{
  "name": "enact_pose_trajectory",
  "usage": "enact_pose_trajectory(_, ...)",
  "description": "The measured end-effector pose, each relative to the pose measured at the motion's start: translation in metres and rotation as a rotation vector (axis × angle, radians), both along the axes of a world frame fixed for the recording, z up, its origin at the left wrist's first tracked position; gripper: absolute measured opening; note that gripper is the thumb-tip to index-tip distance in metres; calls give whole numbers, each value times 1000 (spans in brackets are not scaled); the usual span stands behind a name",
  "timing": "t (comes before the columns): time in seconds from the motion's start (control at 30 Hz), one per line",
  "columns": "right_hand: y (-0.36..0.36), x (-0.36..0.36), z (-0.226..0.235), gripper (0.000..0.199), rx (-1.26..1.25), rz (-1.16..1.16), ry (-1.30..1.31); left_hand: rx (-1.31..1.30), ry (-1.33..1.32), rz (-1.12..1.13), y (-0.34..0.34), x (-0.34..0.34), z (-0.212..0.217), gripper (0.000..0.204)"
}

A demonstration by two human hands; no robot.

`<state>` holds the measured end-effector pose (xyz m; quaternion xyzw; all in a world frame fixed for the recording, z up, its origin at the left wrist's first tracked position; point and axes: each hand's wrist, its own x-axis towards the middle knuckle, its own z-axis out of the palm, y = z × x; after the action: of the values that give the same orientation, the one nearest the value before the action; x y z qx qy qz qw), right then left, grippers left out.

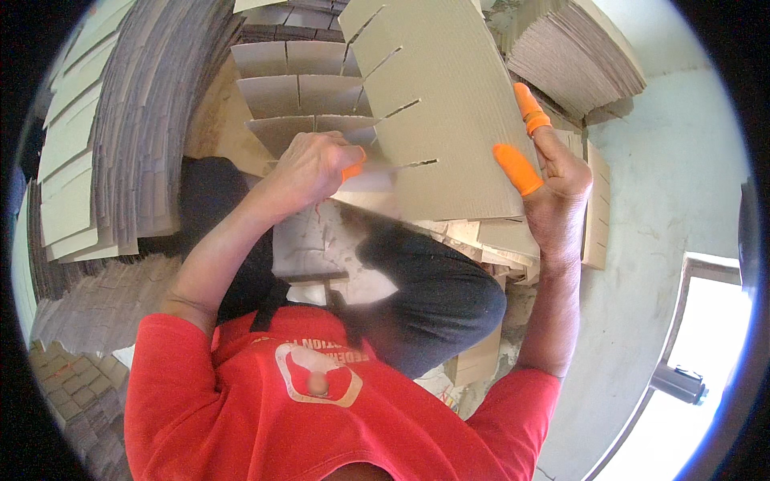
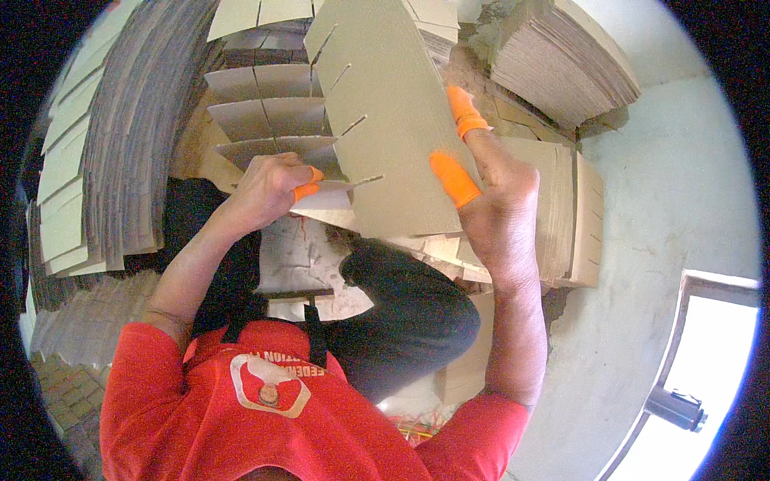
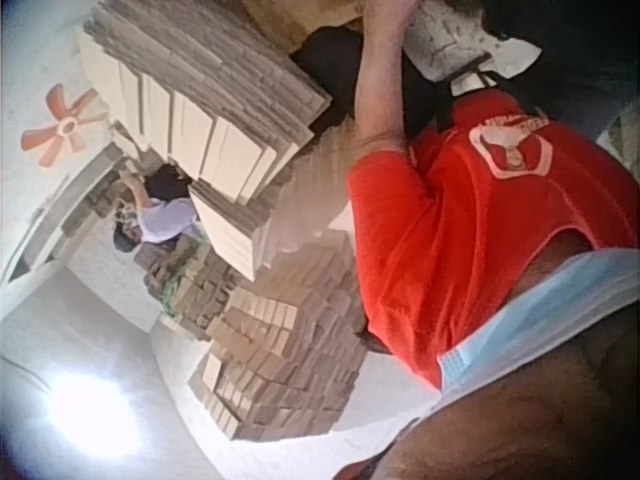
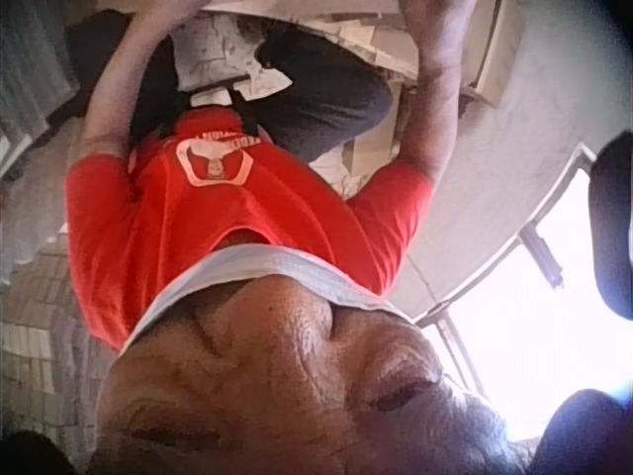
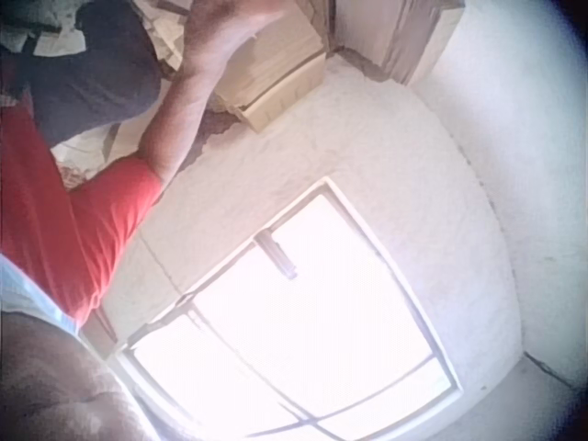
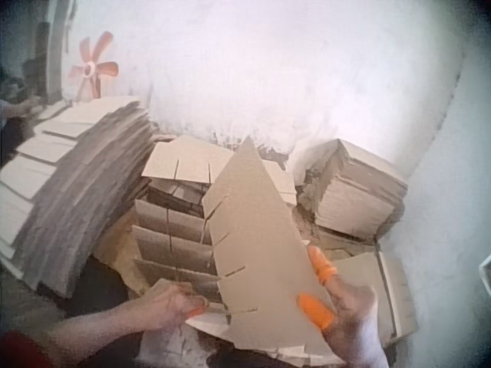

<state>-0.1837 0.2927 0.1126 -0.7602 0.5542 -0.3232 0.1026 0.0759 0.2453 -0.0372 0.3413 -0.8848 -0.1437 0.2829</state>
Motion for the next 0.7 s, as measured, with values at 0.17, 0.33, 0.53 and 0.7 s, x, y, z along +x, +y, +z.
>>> enact_pose_trajectory(0.17,0,-11,0,61,-32,39,-34,7,-14,-50,10,2,2,16)
enact_pose_trajectory(0.33,3,-19,-7,60,-67,28,22,-154,48,115,-2,14,20,22)
enact_pose_trajectory(0.53,5,-17,-7,61,-1,-41,27,-148,-254,341,-92,27,17,19)
enact_pose_trajectory(0.7,6,-26,-20,57,-50,16,-36,33,-307,351,-90,26,6,12)
